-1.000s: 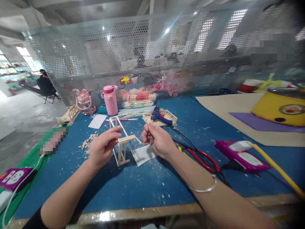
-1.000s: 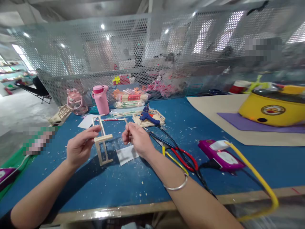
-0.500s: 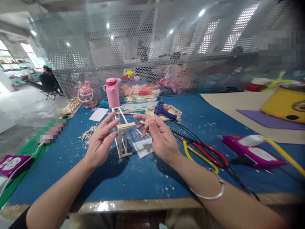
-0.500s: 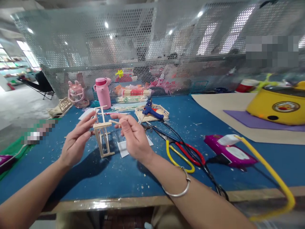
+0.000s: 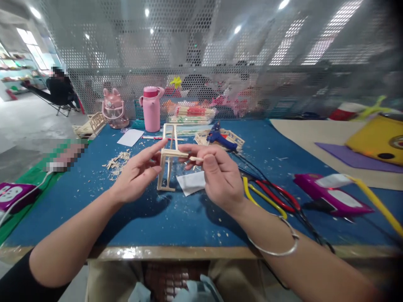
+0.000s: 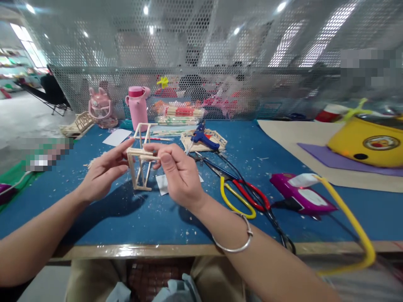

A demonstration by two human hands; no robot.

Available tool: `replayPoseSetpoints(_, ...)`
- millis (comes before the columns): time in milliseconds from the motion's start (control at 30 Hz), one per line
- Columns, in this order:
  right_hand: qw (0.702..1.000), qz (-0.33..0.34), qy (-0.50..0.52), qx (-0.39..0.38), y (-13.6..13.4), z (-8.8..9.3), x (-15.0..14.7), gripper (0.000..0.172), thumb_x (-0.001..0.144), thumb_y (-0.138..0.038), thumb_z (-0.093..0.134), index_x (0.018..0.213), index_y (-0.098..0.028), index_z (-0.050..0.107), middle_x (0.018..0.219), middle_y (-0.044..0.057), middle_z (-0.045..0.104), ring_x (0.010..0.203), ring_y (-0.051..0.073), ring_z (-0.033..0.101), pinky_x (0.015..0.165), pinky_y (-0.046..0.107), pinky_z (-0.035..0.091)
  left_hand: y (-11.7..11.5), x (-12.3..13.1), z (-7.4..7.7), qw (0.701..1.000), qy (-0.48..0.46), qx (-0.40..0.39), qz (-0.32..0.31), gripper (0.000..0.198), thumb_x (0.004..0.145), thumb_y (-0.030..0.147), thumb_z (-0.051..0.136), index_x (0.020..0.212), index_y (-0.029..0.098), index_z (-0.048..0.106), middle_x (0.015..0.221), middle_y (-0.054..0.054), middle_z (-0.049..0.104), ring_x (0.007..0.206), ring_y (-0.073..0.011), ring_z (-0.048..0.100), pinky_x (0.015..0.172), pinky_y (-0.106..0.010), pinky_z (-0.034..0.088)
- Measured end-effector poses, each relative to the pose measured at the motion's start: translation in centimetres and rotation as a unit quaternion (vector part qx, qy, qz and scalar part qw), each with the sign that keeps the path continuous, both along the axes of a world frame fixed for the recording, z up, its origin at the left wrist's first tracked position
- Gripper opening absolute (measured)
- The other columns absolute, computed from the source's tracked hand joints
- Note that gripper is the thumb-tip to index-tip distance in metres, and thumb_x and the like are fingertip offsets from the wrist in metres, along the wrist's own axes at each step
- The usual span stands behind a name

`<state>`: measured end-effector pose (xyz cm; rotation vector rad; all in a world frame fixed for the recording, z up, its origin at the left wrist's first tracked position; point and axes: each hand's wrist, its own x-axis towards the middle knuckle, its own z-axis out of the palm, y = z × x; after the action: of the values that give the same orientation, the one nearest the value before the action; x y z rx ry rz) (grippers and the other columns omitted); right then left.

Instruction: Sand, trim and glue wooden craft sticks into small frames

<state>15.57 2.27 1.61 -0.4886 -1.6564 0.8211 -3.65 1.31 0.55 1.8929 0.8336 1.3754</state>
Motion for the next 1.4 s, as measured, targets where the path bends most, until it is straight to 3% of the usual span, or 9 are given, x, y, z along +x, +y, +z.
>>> replayPoseSetpoints(133, 0.998, -0.03, -0.031, 0.043, -0.1, -0.1, -0.1, 0.027, 0.089, -0.045, 0.04, 0.077, -0.023, 0.05, 0.107, 0.004, 0.064, 0.093, 0.017, 0.061, 0.083, 0.038, 0.048, 0.2, 0.3, -0.2, 0.999, -0.048, -0.02, -0.009, 0.051, 0.079, 0.02, 0.056, 0.128, 0.028, 0.048, 0.101, -0.004, 0.065, 0.083, -0.0157, 0.06, 0.075, -0.029, 0.05)
replayPoseSetpoints(367, 0.994, -0.044, -0.047, 0.094, -0.1, -0.1, -0.3, 0.023, 0.091, -0.038, 0.039, 0.081, -0.023, 0.052, 0.108, 0.004, 0.064, 0.105, 0.019, 0.058, 0.085, 0.038, 0.047, 0.4, 0.2, 0.1, 0.997, -0.074, -0.032, -0.017, 0.049, 0.076, 0.02, 0.062, 0.123, 0.025, 0.053, 0.1, -0.005, 0.064, 0.092, -0.017, 0.06, 0.08, -0.03, 0.051)
replayPoseSetpoints(633, 0.988, -0.054, -0.075, 0.123, 0.1, 0.0, -0.3, 0.02, 0.092, -0.035, 0.038, 0.083, -0.024, 0.052, 0.111, 0.004, 0.064, 0.108, 0.018, 0.057, 0.093, 0.041, 0.044, 0.6, 0.3, 0.3, 0.998, -0.063, -0.022, 0.008, 0.049, 0.074, 0.024, 0.065, 0.121, 0.022, 0.055, 0.095, -0.006, 0.066, 0.086, -0.0169, 0.061, 0.075, -0.03, 0.053)
replayPoseSetpoints(900, 0.986, -0.05, -0.064, 0.149, 0.2, -0.2, -0.4, 0.02, 0.093, -0.028, 0.037, 0.082, -0.022, 0.053, 0.111, 0.005, 0.064, 0.106, 0.018, 0.058, 0.09, 0.038, 0.045, 0.6, 0.3, 0.1, 0.996, -0.079, -0.03, -0.018, 0.047, 0.075, 0.018, 0.063, 0.121, 0.022, 0.053, 0.094, -0.004, 0.063, 0.088, -0.015, 0.058, 0.075, -0.026, 0.049)
replayPoseSetpoints(1033, 0.985, -0.054, -0.063, 0.15, 0.3, -0.2, -0.3, 0.019, 0.093, -0.028, 0.038, 0.083, -0.022, 0.053, 0.111, 0.005, 0.064, 0.106, 0.018, 0.058, 0.089, 0.038, 0.046, 0.4, -0.1, 0.5, 0.996, -0.083, -0.029, -0.022, 0.058, 0.073, 0.016, 0.065, 0.126, 0.026, 0.046, 0.097, -0.002, 0.061, 0.087, -0.0136, 0.057, 0.076, -0.025, 0.047)
replayPoseSetpoints(1100, 0.986, -0.056, -0.062, 0.147, 0.3, -0.2, -0.3, 0.02, 0.093, -0.029, 0.037, 0.083, -0.022, 0.053, 0.111, 0.005, 0.064, 0.106, 0.018, 0.058, 0.089, 0.039, 0.047, 0.3, -0.6, 0.8, 0.997, -0.057, -0.047, -0.016, 0.057, 0.071, 0.016, 0.067, 0.123, 0.025, 0.046, 0.097, -0.003, 0.06, 0.085, -0.0134, 0.057, 0.074, -0.024, 0.047)
replayPoseSetpoints(1233, 0.984, -0.061, -0.073, 0.152, 0.3, -0.1, -0.2, 0.02, 0.093, -0.029, 0.037, 0.083, -0.022, 0.053, 0.111, 0.005, 0.064, 0.106, 0.018, 0.058, 0.088, 0.039, 0.047, 0.2, -1.4, 1.3, 0.982, 0.117, -0.139, -0.049, 0.025, 0.073, 0.024, 0.065, 0.096, 0.015, 0.062, 0.087, -0.005, 0.064, 0.079, -0.015, 0.059, 0.068, -0.025, 0.047)
replayPoseSetpoints(1300, 0.984, -0.058, -0.076, 0.153, 0.2, -0.1, -0.2, 0.02, 0.093, -0.028, 0.037, 0.083, -0.022, 0.053, 0.112, 0.006, 0.064, 0.107, 0.018, 0.058, 0.087, 0.038, 0.048, 0.4, -1.5, 1.1, 0.971, 0.176, -0.147, -0.063, 0.021, 0.075, 0.028, 0.062, 0.09, 0.015, 0.066, 0.084, -0.005, 0.067, 0.078, -0.016, 0.06, 0.07, -0.027, 0.047)
replayPoseSetpoints(1400, 0.984, -0.05, -0.075, 0.15, 0.2, -0.1, -0.3, 0.019, 0.093, -0.026, 0.037, 0.082, -0.021, 0.052, 0.112, 0.006, 0.063, 0.108, 0.018, 0.057, 0.087, 0.037, 0.048, 0.7, -1.4, 0.7, 0.967, 0.217, -0.125, -0.037, 0.02, 0.075, 0.032, 0.061, 0.086, 0.017, 0.069, 0.079, -0.002, 0.07, 0.075, -0.0162, 0.061, 0.07, -0.027, 0.046)
